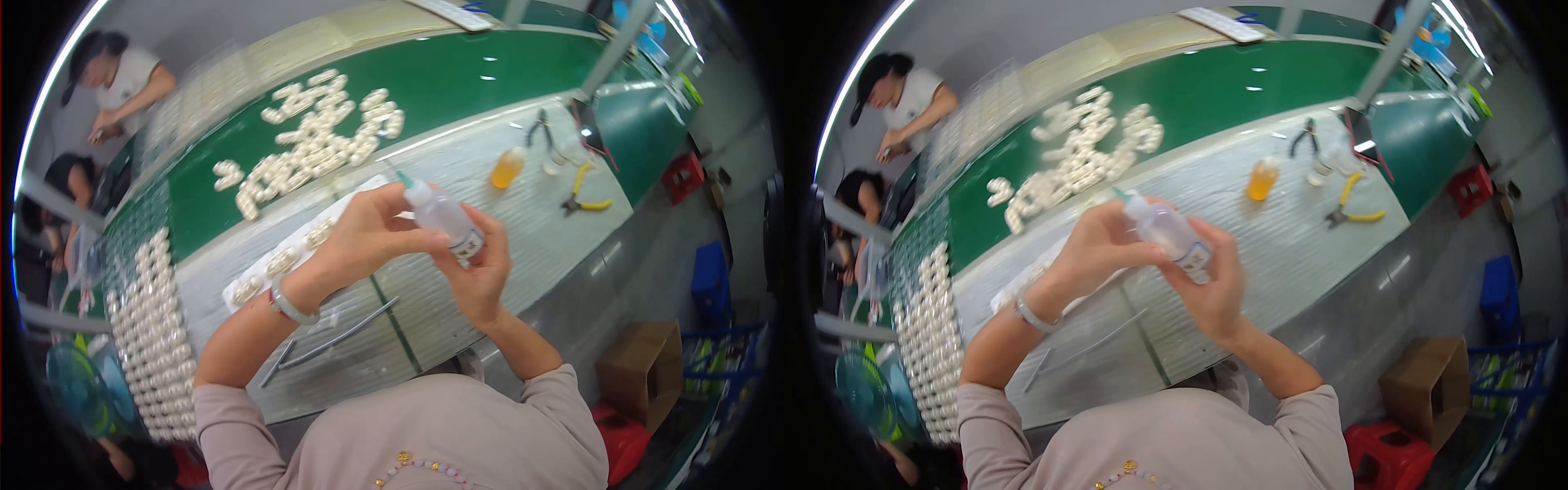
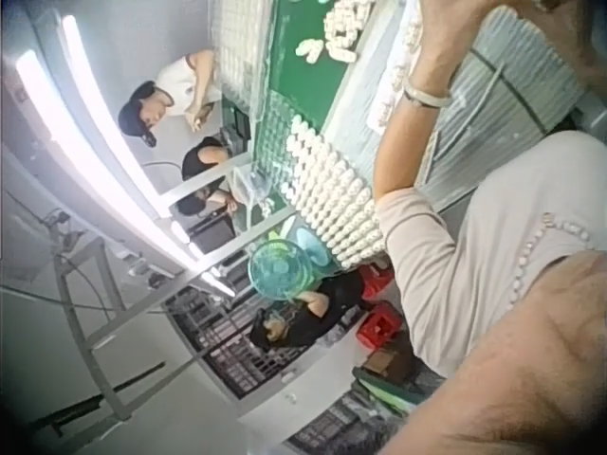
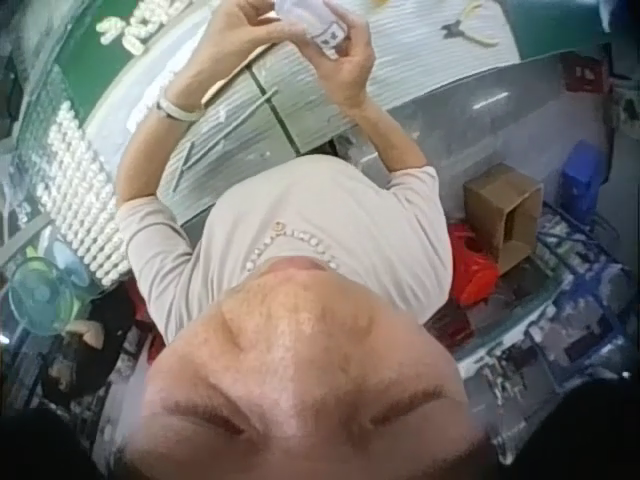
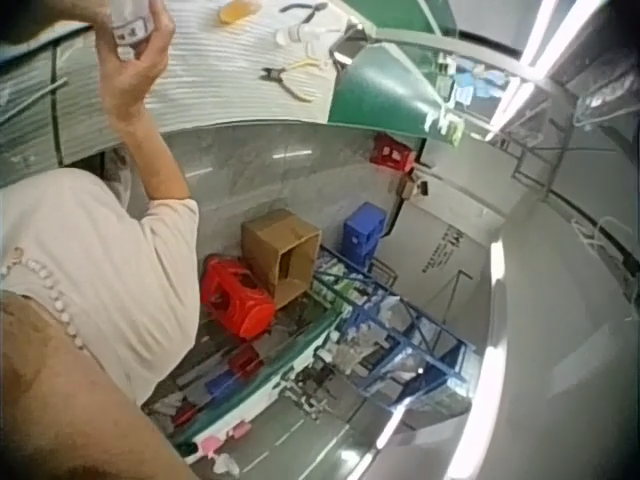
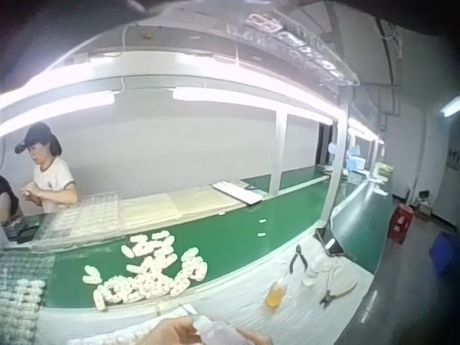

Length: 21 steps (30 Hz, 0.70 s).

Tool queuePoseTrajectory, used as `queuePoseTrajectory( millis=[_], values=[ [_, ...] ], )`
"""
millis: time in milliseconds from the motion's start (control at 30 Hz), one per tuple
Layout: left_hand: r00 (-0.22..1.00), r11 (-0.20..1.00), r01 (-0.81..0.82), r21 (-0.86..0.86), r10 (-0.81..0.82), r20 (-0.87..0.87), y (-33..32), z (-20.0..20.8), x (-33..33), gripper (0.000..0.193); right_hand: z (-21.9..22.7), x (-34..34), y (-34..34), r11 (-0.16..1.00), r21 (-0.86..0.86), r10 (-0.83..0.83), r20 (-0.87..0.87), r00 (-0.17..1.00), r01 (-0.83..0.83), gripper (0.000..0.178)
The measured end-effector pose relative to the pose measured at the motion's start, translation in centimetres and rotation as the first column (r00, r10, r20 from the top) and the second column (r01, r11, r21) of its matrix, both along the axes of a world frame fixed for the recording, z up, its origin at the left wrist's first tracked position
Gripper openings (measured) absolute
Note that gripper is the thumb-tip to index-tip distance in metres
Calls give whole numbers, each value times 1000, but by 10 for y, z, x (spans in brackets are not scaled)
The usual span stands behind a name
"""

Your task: The person assembles small plastic components by inserting internal inserts into plastic housings with a metal pick tool, then applies liquid adhesive from a squeeze bottle to secure the parts.

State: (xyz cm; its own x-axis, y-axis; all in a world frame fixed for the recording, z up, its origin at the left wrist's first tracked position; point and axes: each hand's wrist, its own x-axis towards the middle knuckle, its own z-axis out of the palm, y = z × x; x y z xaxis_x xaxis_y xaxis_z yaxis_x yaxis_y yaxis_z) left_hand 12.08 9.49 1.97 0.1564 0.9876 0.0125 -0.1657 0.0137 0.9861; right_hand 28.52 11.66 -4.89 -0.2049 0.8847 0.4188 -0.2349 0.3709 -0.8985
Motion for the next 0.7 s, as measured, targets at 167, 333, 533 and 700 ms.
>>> queuePoseTrajectory(
  millis=[167, 333, 533, 700],
  values=[
    [955, 994, -88, 64, 102, -279, 66, -7, 1, 34, -5, 50, 33, 987, 16, -157, 170, 973, 157, 53],
    [797, 949, -132, 285, 273, -539, 184, -25, 0, 36, -20, 126, 117, 810, 75, -585, 174, 792, 581, 56],
    [593, 895, -189, 403, 432, -680, 272, -88, -1, 44, -36, 123, 188, 848, 120, -508, 467, 724, 516, 72],
    [602, 928, -224, 296, 371, -707, 271, -76, 18, 52, -28, 133, 194, 935, -147, -205, 519, 830, 323, 53]
  ],
)
